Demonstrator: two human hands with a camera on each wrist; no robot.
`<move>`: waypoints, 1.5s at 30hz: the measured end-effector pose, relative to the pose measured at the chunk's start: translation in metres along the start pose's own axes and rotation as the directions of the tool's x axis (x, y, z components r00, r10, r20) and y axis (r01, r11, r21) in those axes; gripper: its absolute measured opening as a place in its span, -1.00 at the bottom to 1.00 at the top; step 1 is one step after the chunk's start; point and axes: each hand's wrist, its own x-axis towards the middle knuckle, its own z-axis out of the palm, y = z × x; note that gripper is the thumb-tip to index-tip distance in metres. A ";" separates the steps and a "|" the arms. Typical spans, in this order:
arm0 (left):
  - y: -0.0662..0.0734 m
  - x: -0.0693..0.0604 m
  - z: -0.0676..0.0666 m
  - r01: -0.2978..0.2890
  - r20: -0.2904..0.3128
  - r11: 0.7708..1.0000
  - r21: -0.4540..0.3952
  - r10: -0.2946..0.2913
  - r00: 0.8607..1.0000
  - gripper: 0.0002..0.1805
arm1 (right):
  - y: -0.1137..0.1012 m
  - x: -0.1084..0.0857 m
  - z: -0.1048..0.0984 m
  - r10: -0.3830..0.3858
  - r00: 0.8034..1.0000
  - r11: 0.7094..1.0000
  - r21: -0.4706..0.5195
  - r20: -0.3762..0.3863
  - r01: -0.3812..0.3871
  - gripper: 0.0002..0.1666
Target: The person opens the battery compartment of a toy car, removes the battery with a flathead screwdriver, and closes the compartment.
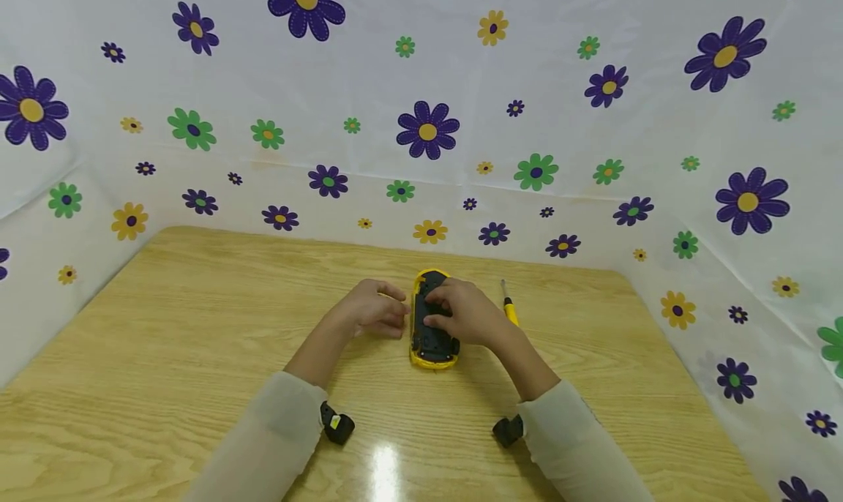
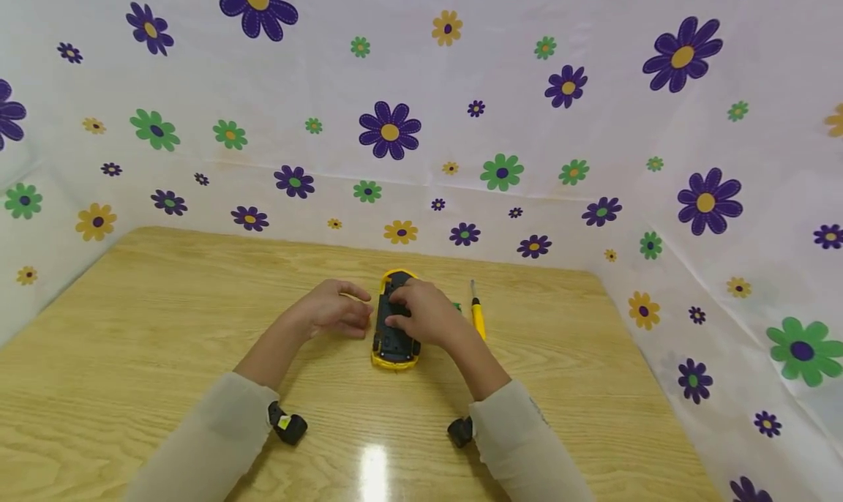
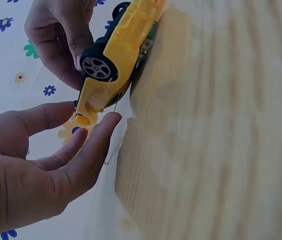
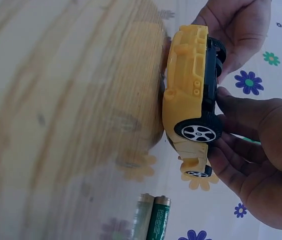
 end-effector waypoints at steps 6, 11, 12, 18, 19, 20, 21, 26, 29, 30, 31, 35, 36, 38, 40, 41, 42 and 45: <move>0.002 -0.007 0.001 0.074 0.011 0.997 0.025 -0.074 0.997 -0.62 | 0.002 0.000 0.000 0.011 1.000 1.000 -0.001 0.002 -0.011 -0.56; -0.002 -0.007 0.000 0.109 0.045 0.993 0.043 -0.111 0.993 -0.58 | 0.003 0.000 0.000 0.016 1.000 1.000 0.003 -0.002 -0.016 -0.56; -0.003 -0.007 0.000 0.114 0.051 0.993 0.036 -0.116 0.992 -0.58 | 0.003 0.000 0.001 0.017 1.000 1.000 0.002 -0.003 -0.017 -0.56; -0.005 -0.003 0.004 0.159 0.115 0.985 -0.066 -0.151 0.982 -0.52 | 0.005 -0.001 0.001 0.022 1.000 1.000 0.010 -0.002 -0.022 -0.56; -0.006 -0.003 0.005 0.161 0.124 0.984 -0.081 -0.150 0.981 -0.50 | 0.005 -0.002 0.001 0.022 1.000 1.000 0.010 -0.002 -0.022 -0.56; -0.006 -0.002 0.006 0.160 0.128 0.983 -0.090 -0.148 0.981 -0.50 | 0.005 -0.002 0.001 0.022 1.000 1.000 0.012 -0.001 -0.022 -0.56; -0.006 -0.002 0.006 0.158 0.130 0.982 -0.099 -0.144 0.981 -0.49 | 0.006 -0.002 0.001 0.021 1.000 1.000 0.013 -0.003 -0.021 -0.56; -0.007 0.001 0.008 0.145 0.135 0.980 -0.134 -0.127 0.983 -0.50 | 0.007 -0.003 0.002 0.012 1.000 1.000 0.019 -0.011 -0.012 -0.57; -0.008 0.001 0.009 0.139 0.149 0.979 -0.151 -0.116 0.982 -0.55 | 0.007 -0.004 0.002 0.009 1.000 1.000 0.029 -0.018 -0.009 -0.56; -0.008 0.000 0.009 0.138 0.155 0.978 -0.155 -0.113 0.981 -0.56 | 0.007 -0.004 0.002 0.009 1.000 0.999 0.032 -0.020 -0.009 -0.56; -0.008 0.000 0.009 0.136 0.162 0.978 -0.158 -0.110 0.981 -0.56 | 0.007 -0.004 0.002 0.008 1.000 0.999 0.035 -0.021 -0.007 -0.56; -0.007 -0.001 0.007 0.134 0.177 0.978 -0.161 -0.105 0.979 -0.58 | 0.005 -0.003 0.001 0.001 1.000 0.998 0.056 -0.027 0.001 -0.55; -0.007 -0.001 0.006 0.135 0.179 0.977 -0.163 -0.106 0.978 -0.57 | 0.004 -0.003 0.001 0.000 1.000 0.998 0.065 -0.027 0.002 -0.55; -0.006 -0.002 0.005 0.138 0.182 0.977 -0.162 -0.108 0.977 -0.57 | 0.003 -0.003 0.001 -0.001 1.000 0.996 0.085 -0.024 0.003 -0.54; -0.005 -0.002 0.003 0.140 0.187 0.977 -0.160 -0.109 0.976 -0.56 | 0.002 -0.002 0.001 -0.001 1.000 0.995 0.104 -0.022 0.003 -0.52; -0.005 -0.002 0.001 0.145 0.188 0.976 -0.160 -0.114 0.976 -0.55 | 0.002 -0.001 0.001 0.000 1.000 0.994 0.111 -0.021 0.002 -0.52; -0.004 -0.002 0.000 0.144 0.190 0.977 -0.156 -0.113 0.975 -0.55 | 0.002 -0.001 0.002 0.000 1.000 0.993 0.116 -0.021 0.002 -0.51; -0.003 -0.003 -0.004 0.141 0.186 0.978 -0.157 -0.111 0.976 -0.56 | 0.002 0.002 0.004 0.000 1.000 0.992 0.124 -0.029 0.003 -0.51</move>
